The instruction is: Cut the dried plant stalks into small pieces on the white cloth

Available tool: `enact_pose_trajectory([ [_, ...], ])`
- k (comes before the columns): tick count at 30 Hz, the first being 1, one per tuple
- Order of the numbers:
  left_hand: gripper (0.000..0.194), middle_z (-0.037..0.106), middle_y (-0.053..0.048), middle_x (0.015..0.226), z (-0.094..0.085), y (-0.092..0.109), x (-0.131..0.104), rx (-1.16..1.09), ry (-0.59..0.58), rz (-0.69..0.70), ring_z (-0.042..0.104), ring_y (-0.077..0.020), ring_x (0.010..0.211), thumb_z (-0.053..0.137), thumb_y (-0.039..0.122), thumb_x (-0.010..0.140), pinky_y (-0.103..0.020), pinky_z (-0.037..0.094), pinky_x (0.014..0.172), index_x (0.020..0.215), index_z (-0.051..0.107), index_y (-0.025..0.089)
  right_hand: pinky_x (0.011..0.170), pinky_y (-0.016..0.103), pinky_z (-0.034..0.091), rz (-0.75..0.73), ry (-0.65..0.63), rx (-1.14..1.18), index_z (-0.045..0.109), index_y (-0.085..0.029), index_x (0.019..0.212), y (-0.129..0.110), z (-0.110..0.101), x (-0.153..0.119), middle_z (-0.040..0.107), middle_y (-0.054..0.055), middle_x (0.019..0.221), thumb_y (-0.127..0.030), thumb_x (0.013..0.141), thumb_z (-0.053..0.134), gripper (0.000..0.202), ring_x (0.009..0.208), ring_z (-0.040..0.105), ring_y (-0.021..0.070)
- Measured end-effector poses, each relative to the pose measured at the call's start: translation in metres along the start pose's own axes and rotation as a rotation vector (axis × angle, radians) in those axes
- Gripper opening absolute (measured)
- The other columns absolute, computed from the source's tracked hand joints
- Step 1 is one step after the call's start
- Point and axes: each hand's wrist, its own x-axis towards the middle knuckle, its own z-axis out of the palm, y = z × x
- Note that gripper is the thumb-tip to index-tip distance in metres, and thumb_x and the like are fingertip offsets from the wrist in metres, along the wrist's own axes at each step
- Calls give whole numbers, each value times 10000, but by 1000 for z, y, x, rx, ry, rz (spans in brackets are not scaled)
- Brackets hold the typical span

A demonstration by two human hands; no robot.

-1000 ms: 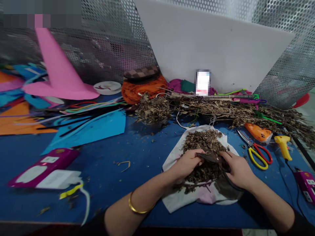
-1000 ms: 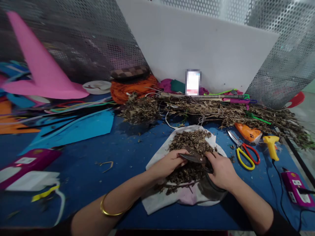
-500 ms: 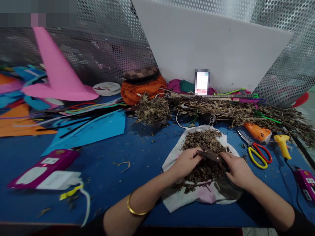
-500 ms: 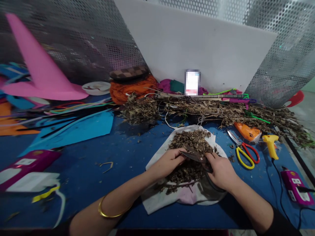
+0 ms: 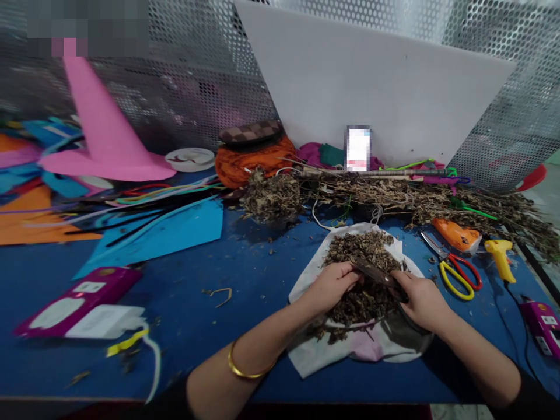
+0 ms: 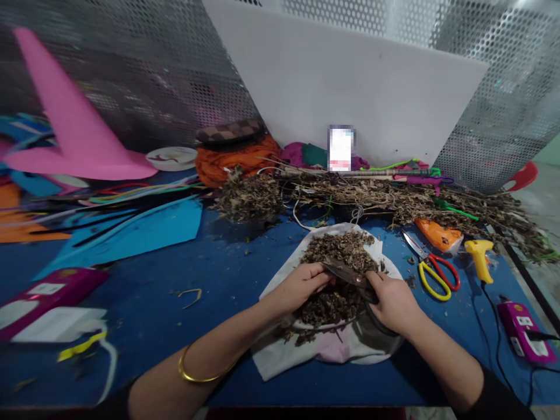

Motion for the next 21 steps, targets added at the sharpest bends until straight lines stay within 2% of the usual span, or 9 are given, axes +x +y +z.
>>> enact_pose_trajectory([
  [5, 165, 419, 59, 493, 3, 5, -1, -126, 9, -38, 330, -70, 455, 465, 294, 760, -182, 246, 460, 700, 534, 155, 729, 255, 369, 13, 39, -1, 400, -199, 1226, -3, -4, -1, 538, 74, 1054, -284, 787, 494, 457, 896, 542, 189],
  [11, 126, 433, 60, 486, 7, 2, -2, -109, -49, -62, 334, -71, 441, 452, 251, 750, -187, 239, 446, 689, 525, 168, 721, 262, 370, -1, 13, -10, 395, -201, 1232, -5, -2, -1, 535, 73, 1048, -287, 783, 493, 467, 892, 535, 194],
  [15, 170, 431, 56, 483, 6, 0, -1, -95, -61, -53, 321, -72, 443, 459, 289, 762, -195, 230, 450, 672, 529, 163, 733, 260, 367, -22, -19, 1, 383, -186, 1236, -4, 0, -1, 533, 85, 1087, -257, 772, 499, 484, 911, 531, 194],
  [21, 287, 364, 62, 474, 5, 1, 0, -109, -61, -88, 282, -71, 441, 470, 401, 760, -214, 192, 450, 676, 552, 138, 693, 229, 352, -4, -55, 50, 428, -196, 1159, -1, 4, -1, 579, 59, 979, -198, 775, 471, 386, 868, 550, 172],
])
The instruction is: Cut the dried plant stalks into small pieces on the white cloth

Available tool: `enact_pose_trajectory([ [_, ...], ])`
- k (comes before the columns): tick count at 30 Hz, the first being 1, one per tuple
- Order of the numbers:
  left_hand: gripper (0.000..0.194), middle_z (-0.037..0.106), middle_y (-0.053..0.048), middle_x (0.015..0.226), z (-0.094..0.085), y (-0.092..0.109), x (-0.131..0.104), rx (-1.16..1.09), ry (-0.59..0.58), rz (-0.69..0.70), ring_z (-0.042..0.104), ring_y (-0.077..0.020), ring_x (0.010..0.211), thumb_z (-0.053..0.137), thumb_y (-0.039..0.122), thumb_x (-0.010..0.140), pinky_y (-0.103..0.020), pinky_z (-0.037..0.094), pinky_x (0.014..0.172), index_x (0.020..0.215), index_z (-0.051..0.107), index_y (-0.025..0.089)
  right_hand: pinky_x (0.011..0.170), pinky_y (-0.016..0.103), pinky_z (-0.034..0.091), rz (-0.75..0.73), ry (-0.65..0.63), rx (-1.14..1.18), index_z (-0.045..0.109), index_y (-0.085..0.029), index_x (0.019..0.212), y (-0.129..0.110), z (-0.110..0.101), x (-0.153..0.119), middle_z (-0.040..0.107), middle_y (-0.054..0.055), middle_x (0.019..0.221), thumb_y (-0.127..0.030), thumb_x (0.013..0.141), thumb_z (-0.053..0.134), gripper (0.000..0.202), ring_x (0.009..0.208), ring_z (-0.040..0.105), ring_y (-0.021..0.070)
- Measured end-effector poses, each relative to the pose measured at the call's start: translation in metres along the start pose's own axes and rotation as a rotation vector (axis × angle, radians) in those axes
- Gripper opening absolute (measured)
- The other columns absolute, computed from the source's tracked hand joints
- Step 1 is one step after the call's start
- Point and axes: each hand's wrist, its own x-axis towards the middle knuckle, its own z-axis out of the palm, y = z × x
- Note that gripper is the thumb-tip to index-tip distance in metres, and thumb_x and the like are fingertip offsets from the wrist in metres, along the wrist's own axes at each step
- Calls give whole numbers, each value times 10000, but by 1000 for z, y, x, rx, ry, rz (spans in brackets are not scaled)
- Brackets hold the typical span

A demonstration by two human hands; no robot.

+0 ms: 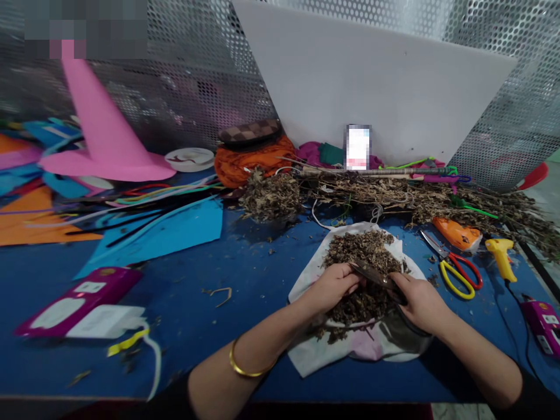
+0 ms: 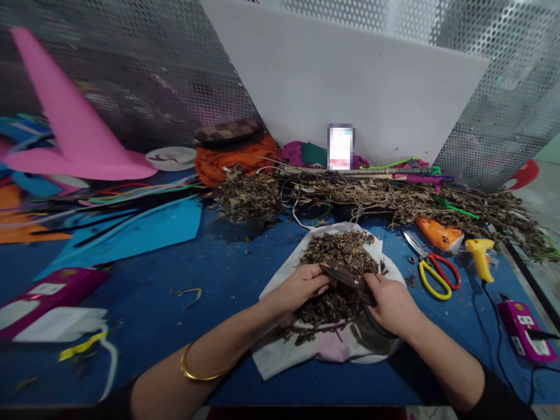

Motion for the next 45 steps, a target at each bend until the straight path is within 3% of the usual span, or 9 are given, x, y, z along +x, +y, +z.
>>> enact_pose_trajectory([
  [10, 233, 359, 71, 539, -3, 8, -4, -238, -32, 2, 295, -62, 465, 498, 307, 757, -191, 243, 444, 914, 556, 145, 687, 251, 362, 28, 104, -43, 406, -206, 1213, -1, -9, 0, 544, 72, 1037, -274, 787, 485, 438, 859, 550, 191],
  [17, 180, 477, 40, 580, 1, 6, -3, -204, -38, -37, 381, -48, 432, 521, 315, 722, -181, 360, 428, 748, 558, 141, 714, 258, 371, 16, 92, -53, 397, -205, 1224, -3, -6, 0, 536, 74, 1048, -301, 790, 489, 455, 884, 542, 194],
  [19, 171, 498, 34, 573, 2, 7, -4, -190, -55, -52, 400, -46, 428, 529, 312, 717, -171, 351, 416, 697, 539, 142, 703, 260, 371, 7, 71, -59, 401, -203, 1218, -3, -6, 1, 543, 70, 1038, -293, 781, 492, 455, 873, 544, 195],
  [24, 229, 604, 5, 633, -1, 12, -4, -194, -19, -73, 461, -51, 440, 556, 316, 709, -158, 328, 413, 857, 546, 142, 730, 260, 374, -3, 36, -26, 399, -186, 1205, -3, -6, -1, 544, 78, 1065, -227, 730, 502, 487, 914, 538, 203],
  [27, 210, 643, -27, 689, -3, 9, -3, -113, 16, -78, 490, -61, 441, 553, 310, 706, -163, 314, 404, 821, 564, 135, 732, 263, 374, 2, 31, -21, 400, -185, 1199, -3, -6, -2, 543, 80, 1067, -202, 707, 498, 503, 917, 537, 208],
  [32, 203, 562, 24, 555, -4, 2, -1, -40, 56, -26, 427, -44, 363, 533, 304, 711, -169, 286, 382, 760, 612, 124, 719, 257, 363, 6, 22, -29, 404, -183, 1193, -3, -5, -1, 548, 82, 1058, -191, 714, 485, 486, 902, 537, 198],
  [36, 180, 515, 46, 511, -3, 2, 0, -91, 51, -65, 349, -28, 332, 532, 269, 688, -169, 223, 355, 739, 614, 117, 703, 238, 353, -6, 29, -11, 413, -182, 1182, -2, -3, -1, 561, 77, 1024, -201, 745, 480, 443, 882, 540, 184],
  [41, 165, 502, 45, 504, -3, 4, 0, -94, 48, -92, 325, -25, 341, 538, 277, 677, -173, 195, 358, 666, 587, 119, 661, 216, 332, 2, 17, 8, 444, -199, 1128, 0, -2, 0, 584, 53, 948, -194, 772, 464, 356, 829, 548, 165],
  [45, 210, 542, 28, 547, -5, 5, -1, -123, 63, -71, 335, -24, 352, 562, 329, 697, -173, 208, 371, 673, 585, 122, 667, 218, 338, -2, 54, 4, 427, -199, 1157, 1, -2, -1, 585, 53, 971, -197, 761, 480, 400, 831, 548, 166],
])
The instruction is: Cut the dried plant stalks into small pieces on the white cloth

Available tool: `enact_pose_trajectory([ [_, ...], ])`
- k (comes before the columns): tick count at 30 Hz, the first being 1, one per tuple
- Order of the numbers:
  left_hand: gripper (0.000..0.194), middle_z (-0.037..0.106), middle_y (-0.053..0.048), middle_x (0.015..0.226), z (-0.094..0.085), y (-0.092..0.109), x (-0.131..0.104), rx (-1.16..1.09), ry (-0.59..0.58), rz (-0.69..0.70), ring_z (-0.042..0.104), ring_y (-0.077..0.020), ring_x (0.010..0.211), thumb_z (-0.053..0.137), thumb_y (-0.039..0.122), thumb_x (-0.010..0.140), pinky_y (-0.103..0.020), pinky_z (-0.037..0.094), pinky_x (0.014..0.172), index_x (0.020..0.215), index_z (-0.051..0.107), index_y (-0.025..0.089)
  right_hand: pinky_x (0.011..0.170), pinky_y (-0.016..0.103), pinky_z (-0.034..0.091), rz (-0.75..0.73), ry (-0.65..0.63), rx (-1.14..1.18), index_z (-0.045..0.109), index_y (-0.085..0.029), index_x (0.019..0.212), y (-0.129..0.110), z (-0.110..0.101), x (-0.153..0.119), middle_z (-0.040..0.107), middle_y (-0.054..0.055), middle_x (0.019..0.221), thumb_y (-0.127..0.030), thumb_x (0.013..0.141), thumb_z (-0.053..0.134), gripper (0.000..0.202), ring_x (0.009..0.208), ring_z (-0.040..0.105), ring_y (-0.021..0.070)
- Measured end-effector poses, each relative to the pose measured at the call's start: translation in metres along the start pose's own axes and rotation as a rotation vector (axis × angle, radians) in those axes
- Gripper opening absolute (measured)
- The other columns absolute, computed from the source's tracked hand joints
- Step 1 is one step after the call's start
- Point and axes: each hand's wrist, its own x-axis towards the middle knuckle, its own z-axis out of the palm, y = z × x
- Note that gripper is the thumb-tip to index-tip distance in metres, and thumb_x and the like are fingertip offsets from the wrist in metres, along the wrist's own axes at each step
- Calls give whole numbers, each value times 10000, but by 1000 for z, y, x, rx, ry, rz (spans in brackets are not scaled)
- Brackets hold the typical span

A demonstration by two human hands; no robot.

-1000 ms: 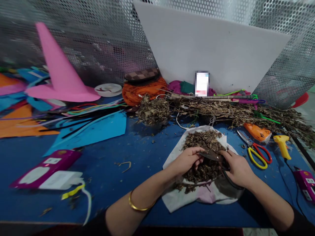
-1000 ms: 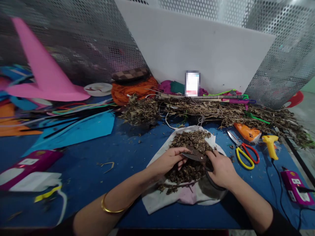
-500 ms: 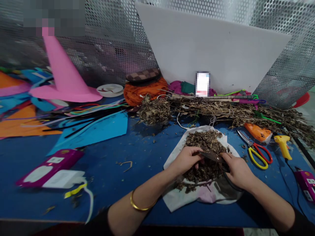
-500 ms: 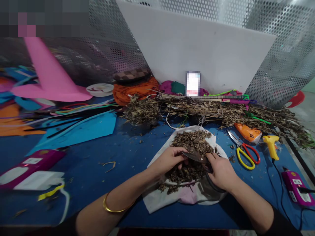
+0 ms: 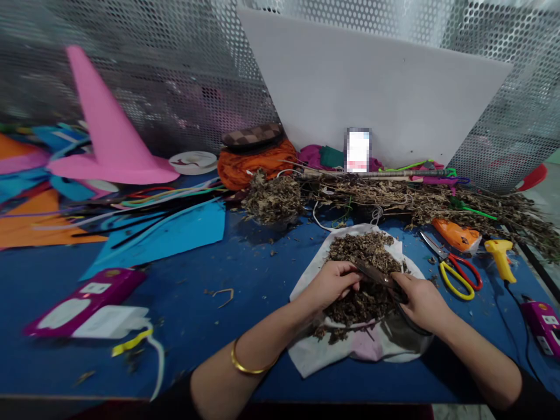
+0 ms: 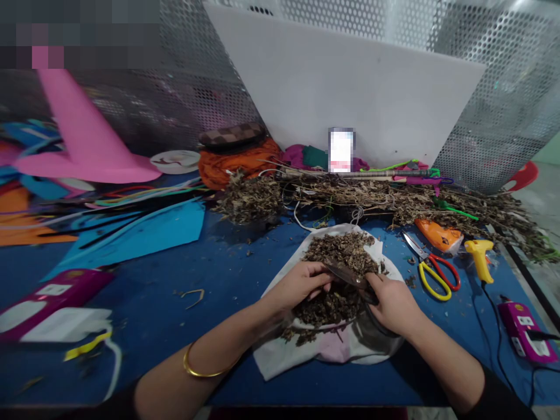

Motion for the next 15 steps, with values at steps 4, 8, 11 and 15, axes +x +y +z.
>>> enact_pose_trajectory([
  [4, 199, 598, 1, 618, 0, 2, -1, -57, 66, 46, 411, -35, 395, 584, 315, 701, -171, 278, 411, 723, 608, 119, 651, 227, 342, 24, 71, -17, 418, -200, 1188, -2, -6, 0, 564, 64, 1017, -289, 797, 485, 407, 791, 544, 162],
  [8, 192, 626, -4, 644, 2, 6, -3, -116, 77, 29, 455, -47, 425, 603, 241, 681, -174, 335, 449, 829, 628, 120, 650, 234, 341, 35, 62, -42, 433, -205, 1188, -4, -10, 0, 560, 65, 1012, -328, 809, 480, 402, 794, 548, 167],
  [11, 172, 632, -4, 634, 3, 7, -4, -120, 65, 12, 461, -45, 436, 615, 224, 674, -175, 356, 473, 808, 633, 118, 665, 237, 344, 39, 58, -56, 426, -206, 1202, -4, -8, 0, 560, 66, 1018, -330, 804, 487, 421, 827, 551, 178],
  [15, 157, 637, -4, 625, 4, 8, -5, -121, 63, 4, 468, -51, 433, 623, 216, 660, -182, 367, 475, 787, 633, 124, 677, 243, 352, 23, 53, -64, 418, -205, 1210, -3, -4, 0, 560, 61, 1023, -315, 796, 491, 434, 850, 552, 184],
])
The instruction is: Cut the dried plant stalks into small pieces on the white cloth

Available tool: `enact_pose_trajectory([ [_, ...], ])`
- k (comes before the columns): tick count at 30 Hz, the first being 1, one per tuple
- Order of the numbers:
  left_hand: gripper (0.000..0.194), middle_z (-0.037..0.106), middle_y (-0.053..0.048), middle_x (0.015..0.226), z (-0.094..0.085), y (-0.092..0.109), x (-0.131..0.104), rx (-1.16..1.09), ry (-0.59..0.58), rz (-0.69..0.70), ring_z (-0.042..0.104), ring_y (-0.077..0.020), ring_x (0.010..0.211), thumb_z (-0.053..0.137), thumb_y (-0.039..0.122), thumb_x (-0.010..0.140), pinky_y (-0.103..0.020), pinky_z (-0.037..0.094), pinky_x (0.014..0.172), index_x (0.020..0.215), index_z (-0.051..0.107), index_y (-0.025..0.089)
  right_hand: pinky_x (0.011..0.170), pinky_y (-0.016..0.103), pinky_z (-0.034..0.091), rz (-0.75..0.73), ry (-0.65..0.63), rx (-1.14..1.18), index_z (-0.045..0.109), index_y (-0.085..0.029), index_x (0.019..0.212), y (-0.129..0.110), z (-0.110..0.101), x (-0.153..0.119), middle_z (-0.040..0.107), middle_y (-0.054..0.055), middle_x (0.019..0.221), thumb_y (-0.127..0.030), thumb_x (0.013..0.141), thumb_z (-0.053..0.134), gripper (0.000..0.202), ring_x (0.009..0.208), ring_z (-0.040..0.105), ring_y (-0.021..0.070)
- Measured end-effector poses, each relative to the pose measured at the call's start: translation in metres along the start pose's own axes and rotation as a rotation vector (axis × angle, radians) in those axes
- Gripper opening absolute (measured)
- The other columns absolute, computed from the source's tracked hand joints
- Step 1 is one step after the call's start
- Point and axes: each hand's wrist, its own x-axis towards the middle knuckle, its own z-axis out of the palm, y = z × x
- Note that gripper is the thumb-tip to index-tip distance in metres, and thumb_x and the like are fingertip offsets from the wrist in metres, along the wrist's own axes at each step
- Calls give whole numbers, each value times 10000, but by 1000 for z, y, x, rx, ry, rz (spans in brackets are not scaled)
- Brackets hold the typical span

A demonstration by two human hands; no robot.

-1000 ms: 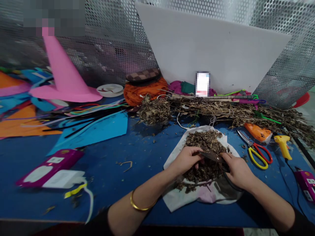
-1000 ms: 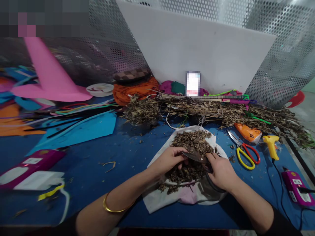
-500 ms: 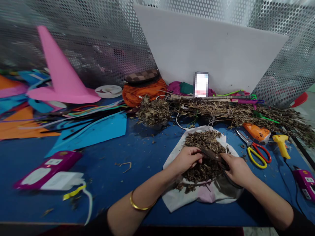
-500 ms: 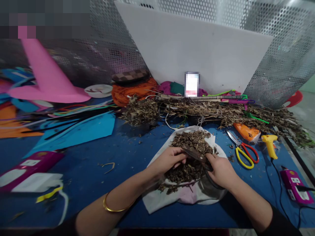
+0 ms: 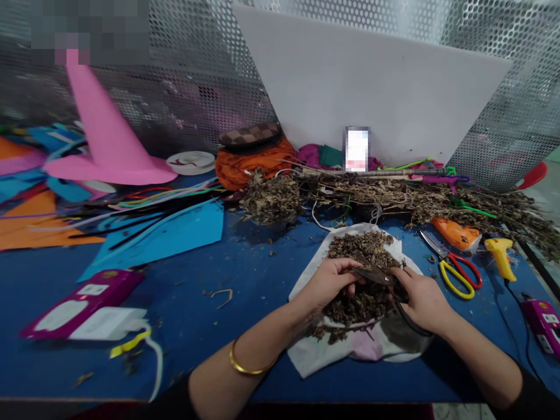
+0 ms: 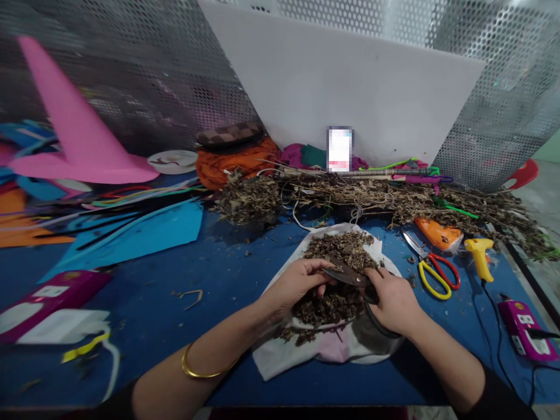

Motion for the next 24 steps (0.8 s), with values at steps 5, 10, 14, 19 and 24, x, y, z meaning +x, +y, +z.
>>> enact_pose_trajectory([
  [5, 128, 631, -5, 636, 1, -2, 1, 55, -44, -18, 469, -53, 418, 604, 238, 663, -183, 368, 446, 728, 614, 127, 698, 248, 360, -41, -28, 3, 399, -196, 1225, -1, 1, 0, 556, 68, 1065, -287, 776, 497, 468, 881, 549, 188],
  [10, 218, 612, 7, 641, -5, -7, 4, 240, -41, 11, 449, -65, 397, 558, 347, 721, -184, 314, 389, 796, 609, 148, 711, 254, 367, -6, -75, -8, 411, -181, 1210, -2, -2, 0, 559, 80, 1077, -249, 744, 494, 478, 894, 552, 198],
  [14, 251, 522, 28, 564, -8, -7, 3, 372, -71, 110, 402, -73, 439, 487, 361, 771, -192, 293, 426, 726, 599, 141, 710, 248, 363, 12, -79, -13, 415, -185, 1200, -2, -2, 0, 566, 76, 1063, -226, 749, 466, 456, 899, 551, 193],
  [19, 265, 450, 39, 523, -9, -6, 2, 469, -64, 160, 368, -90, 487, 427, 321, 794, -202, 274, 464, 688, 601, 152, 717, 246, 360, 10, -102, -23, 413, -174, 1195, -2, -1, 0, 562, 80, 1068, -200, 733, 466, 467, 899, 548, 189],
  [24, 267, 435, 38, 513, -9, -8, 4, 478, -39, 148, 341, -87, 469, 433, 318, 788, -203, 235, 450, 679, 611, 153, 702, 234, 355, 5, -112, -20, 409, -182, 1190, -2, 0, 1, 563, 78, 1070, -182, 746, 460, 447, 880, 551, 174],
])
